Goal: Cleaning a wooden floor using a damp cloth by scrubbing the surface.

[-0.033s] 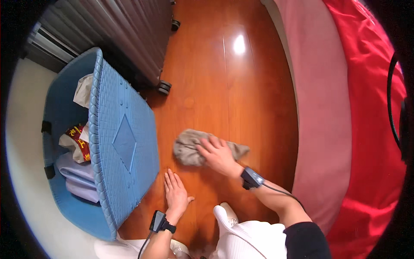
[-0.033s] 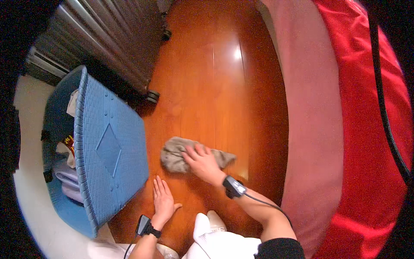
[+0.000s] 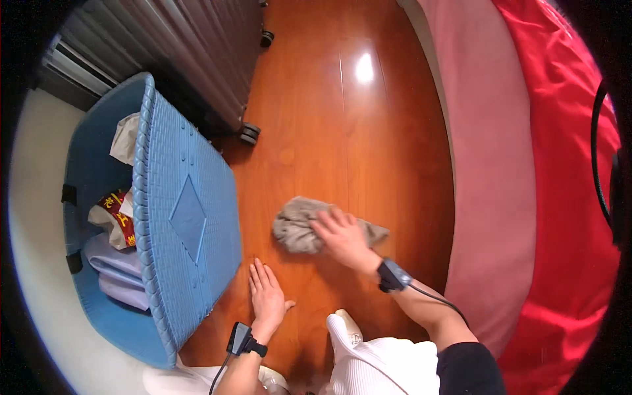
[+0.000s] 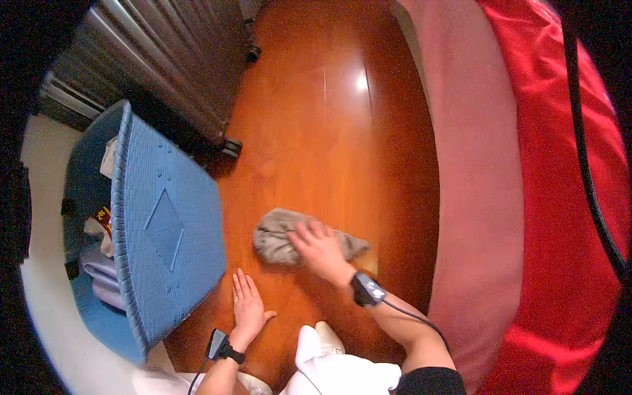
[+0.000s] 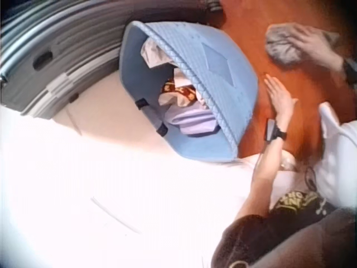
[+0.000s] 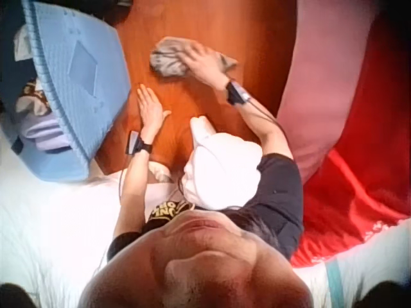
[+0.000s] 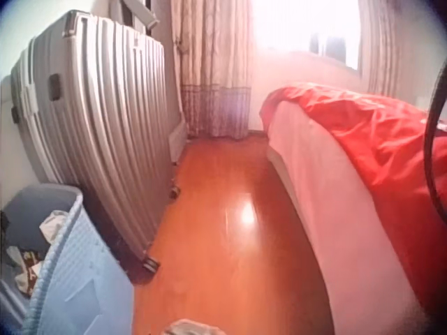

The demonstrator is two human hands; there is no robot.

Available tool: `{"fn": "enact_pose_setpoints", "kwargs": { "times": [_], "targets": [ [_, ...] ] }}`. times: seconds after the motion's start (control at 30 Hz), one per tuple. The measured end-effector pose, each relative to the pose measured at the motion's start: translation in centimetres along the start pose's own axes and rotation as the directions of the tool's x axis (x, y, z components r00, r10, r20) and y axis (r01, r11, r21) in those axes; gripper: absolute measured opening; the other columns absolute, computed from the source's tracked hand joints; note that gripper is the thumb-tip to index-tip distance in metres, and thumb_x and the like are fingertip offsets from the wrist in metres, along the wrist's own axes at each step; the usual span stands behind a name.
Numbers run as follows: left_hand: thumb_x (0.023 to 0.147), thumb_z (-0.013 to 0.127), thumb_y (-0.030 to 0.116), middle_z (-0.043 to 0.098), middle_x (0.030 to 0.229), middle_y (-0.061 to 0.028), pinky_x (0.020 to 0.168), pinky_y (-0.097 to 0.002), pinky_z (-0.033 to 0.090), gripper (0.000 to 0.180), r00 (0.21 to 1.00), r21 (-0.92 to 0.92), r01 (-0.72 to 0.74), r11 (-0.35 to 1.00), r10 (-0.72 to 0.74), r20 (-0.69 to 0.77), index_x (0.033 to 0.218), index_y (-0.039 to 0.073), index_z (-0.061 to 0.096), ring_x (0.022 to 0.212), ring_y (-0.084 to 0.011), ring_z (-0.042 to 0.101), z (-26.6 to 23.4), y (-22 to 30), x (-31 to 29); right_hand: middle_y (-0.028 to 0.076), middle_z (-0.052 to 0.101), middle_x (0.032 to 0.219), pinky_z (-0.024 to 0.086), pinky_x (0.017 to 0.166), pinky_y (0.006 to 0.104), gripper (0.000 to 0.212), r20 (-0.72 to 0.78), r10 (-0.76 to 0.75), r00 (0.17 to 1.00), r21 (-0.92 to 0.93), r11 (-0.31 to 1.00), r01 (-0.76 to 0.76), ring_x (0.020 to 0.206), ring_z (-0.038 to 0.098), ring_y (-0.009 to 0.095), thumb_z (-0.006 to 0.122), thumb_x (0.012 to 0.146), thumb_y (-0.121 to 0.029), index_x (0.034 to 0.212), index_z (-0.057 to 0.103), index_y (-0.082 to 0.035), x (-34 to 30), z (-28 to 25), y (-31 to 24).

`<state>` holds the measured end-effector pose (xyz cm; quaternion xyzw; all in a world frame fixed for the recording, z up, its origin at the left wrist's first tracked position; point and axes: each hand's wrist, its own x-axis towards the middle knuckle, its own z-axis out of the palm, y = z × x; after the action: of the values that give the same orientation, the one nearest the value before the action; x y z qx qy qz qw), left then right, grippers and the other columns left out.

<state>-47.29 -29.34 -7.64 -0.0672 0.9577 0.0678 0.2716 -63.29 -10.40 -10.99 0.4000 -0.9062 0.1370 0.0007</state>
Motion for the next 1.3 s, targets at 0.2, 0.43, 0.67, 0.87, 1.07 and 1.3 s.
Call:
{"fn": "enact_pose_setpoints", "kwargs": {
  "times": [0.2, 0.43, 0.67, 0.87, 1.07, 1.3],
  "targets": [
    [0.053, 0.086, 0.043, 0.004, 0.150, -0.0346, 0.116, -0.0467, 0.015, 0.123, 0.999, -0.004, 0.036, 0.999, -0.036, 0.023, 0.138, -0.017, 0.020, 0.140, -0.0457, 0.010, 0.0, -0.2, -0.2, 0.019, 0.051, 0.127, 0.041, 0.093, 0.0520, 0.057, -0.187, 0.607, 0.772, -0.138, 0.762, -0.632, 0.113, 0.048, 0.038, 0.067, 0.079, -0.017, 0.131, 0.048, -0.008, 0.5, -3.6, 18.3],
    [0.056, 0.084, 0.043, 0.010, 0.149, -0.0330, 0.114, -0.0496, 0.020, 0.116, 1.000, -0.048, 0.020, 0.999, -0.020, -0.003, 0.138, -0.014, 0.025, 0.140, -0.0458, 0.014, 0.2, -0.4, -0.2, 0.019, 0.045, 0.135, 0.042, 0.094, 0.0543, 0.060, -0.193, 0.838, 0.510, -0.087, 0.503, -0.860, 0.121, 0.044, 0.042, 0.062, 0.081, -0.040, 0.131, 0.047, -0.010, 14.6, -4.0, 24.4],
    [0.054, 0.085, 0.045, 0.013, 0.150, -0.0309, 0.113, -0.0481, 0.023, 0.117, 1.000, -0.045, 0.012, 0.999, -0.013, -0.021, 0.138, -0.013, 0.026, 0.140, -0.0436, 0.017, -0.3, -0.4, -0.5, 0.011, 0.051, 0.124, 0.042, 0.088, 0.0483, 0.047, -0.238, 0.282, 0.930, -0.208, 0.920, -0.332, 0.115, 0.046, 0.032, 0.064, 0.077, -0.023, 0.121, 0.054, -0.013, 18.6, 2.0, 5.2],
    [0.054, 0.087, 0.039, 0.015, 0.147, -0.0331, 0.113, -0.0474, 0.022, 0.114, 0.999, -0.115, 0.023, 0.993, -0.019, 0.033, 0.135, -0.015, 0.028, 0.139, -0.0455, 0.017, 1.4, -1.0, -0.2, 0.010, 0.051, 0.121, 0.043, 0.086, 0.0449, 0.042, -0.087, -0.139, 0.987, -0.030, 0.990, 0.136, 0.116, 0.045, 0.032, 0.057, 0.077, -0.019, 0.118, 0.057, -0.010, 3.7, 2.5, -8.4],
    [0.067, 0.082, 0.028, 0.026, 0.144, -0.0319, 0.112, -0.0468, 0.026, 0.083, 0.993, -0.135, -0.027, 0.990, 0.012, -0.114, 0.128, -0.012, 0.041, 0.135, -0.0453, 0.026, 0.5, -1.5, -0.6, 0.010, 0.064, 0.103, 0.048, 0.081, 0.0454, 0.035, 0.041, -0.144, 0.989, -0.041, 0.988, 0.146, 0.100, 0.060, 0.026, 0.057, 0.078, -0.013, 0.112, 0.063, -0.013, 2.1, 2.0, 0.6],
    [0.082, 0.069, 0.021, 0.020, 0.147, -0.0324, 0.111, -0.0495, 0.026, 0.069, 0.983, -0.451, 0.146, 0.880, -0.178, -0.031, 0.132, -0.013, 0.036, 0.137, -0.0479, 0.020, 0.7, -2.6, -2.7, 0.011, 0.050, 0.134, 0.044, 0.088, 0.0505, 0.052, -0.221, 0.430, 0.875, -0.187, 0.862, -0.471, 0.117, 0.048, 0.035, 0.065, 0.078, -0.018, 0.128, 0.051, -0.016, 12.4, 1.1, 5.6]
  ]
}}
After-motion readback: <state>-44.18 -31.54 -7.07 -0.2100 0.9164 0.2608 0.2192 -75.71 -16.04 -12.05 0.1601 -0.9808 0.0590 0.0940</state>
